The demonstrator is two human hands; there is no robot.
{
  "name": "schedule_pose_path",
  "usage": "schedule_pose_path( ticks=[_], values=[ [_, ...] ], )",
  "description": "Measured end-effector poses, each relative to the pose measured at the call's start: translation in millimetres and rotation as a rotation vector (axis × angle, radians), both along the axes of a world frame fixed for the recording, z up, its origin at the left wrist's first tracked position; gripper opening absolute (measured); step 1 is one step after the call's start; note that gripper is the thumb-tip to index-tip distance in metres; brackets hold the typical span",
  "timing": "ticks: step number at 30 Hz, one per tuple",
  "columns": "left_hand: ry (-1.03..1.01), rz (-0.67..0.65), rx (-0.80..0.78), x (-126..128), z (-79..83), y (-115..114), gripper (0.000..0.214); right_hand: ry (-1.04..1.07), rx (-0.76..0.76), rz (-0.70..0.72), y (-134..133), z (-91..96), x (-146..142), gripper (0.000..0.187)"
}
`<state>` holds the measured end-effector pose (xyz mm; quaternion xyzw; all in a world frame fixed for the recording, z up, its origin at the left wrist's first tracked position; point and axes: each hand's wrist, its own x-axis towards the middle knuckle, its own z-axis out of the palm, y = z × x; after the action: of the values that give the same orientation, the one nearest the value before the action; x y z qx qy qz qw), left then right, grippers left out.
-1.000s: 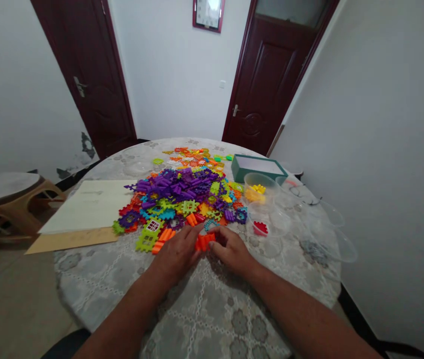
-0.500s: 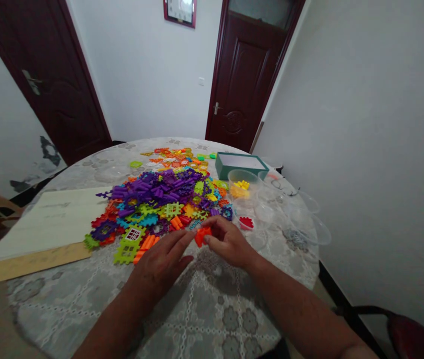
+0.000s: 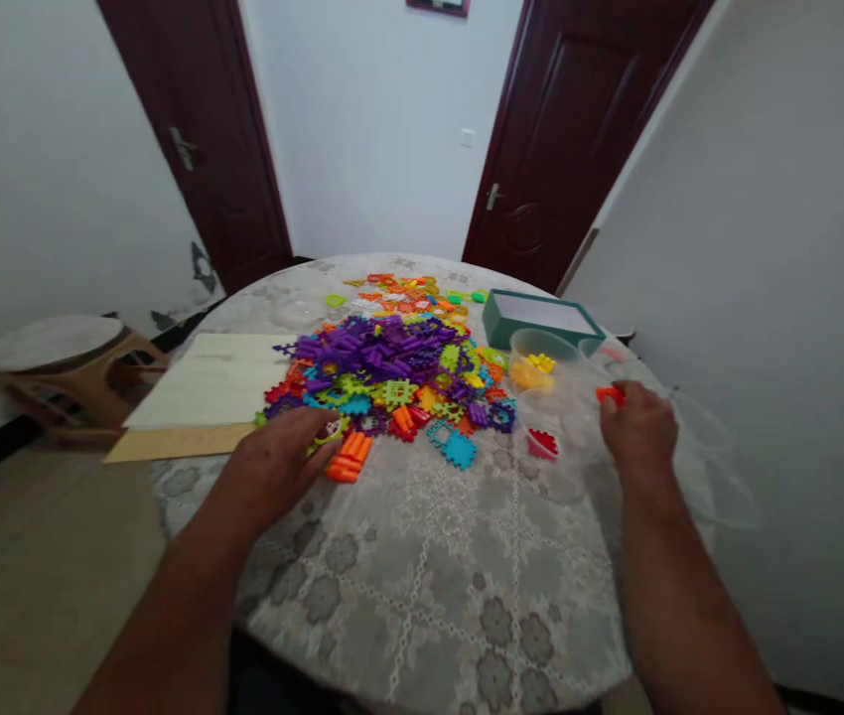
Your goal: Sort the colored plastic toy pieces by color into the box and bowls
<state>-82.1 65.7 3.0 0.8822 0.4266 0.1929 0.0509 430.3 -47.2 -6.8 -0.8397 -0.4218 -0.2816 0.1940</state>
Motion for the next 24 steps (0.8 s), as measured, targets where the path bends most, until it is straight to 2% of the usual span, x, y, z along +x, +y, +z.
schedule_pose_path(
  ticks=[3,7,9,12,15,18,21,24],
  values=[
    [0.064,0.092,-0.096,-11.2,9.5,-3.6,0.034,-0.028,0.037,-0.009,1.2,-14.2,13.4,0.039],
    [0.092,0.182,-0.152,-28.2,15.7,-6.4,0.032,-0.104,0.273,0.113,6.9,-9.0,18.4,0.035],
    [0.087,0.203,-0.157,-36.0,15.2,-7.5,0.033,-0.151,0.394,0.196,8.6,-2.1,4.9,0.035],
    [0.080,0.180,-0.183,-42.1,10.8,-9.8,0.039,-0.179,0.475,0.377,7.7,5.8,-40.1,0.032],
    [0.105,0.125,-0.201,-36.3,5.8,-14.5,0.045,-0.163,0.426,0.741,4.0,8.2,-99.9,0.028],
    [0.167,0.085,-0.223,-19.3,4.5,-21.7,0.054,-0.113,0.283,1.124,0.2,7.5,-148.8,0.033],
    [0.257,0.070,-0.255,0.1,6.0,-28.0,0.060,-0.071,0.204,1.285,-1.5,5.1,-171.5,0.037],
    [0.322,0.055,-0.286,12.5,6.1,-29.9,0.054,-0.053,0.180,1.322,1.6,-0.3,-170.8,0.036]
  ],
)
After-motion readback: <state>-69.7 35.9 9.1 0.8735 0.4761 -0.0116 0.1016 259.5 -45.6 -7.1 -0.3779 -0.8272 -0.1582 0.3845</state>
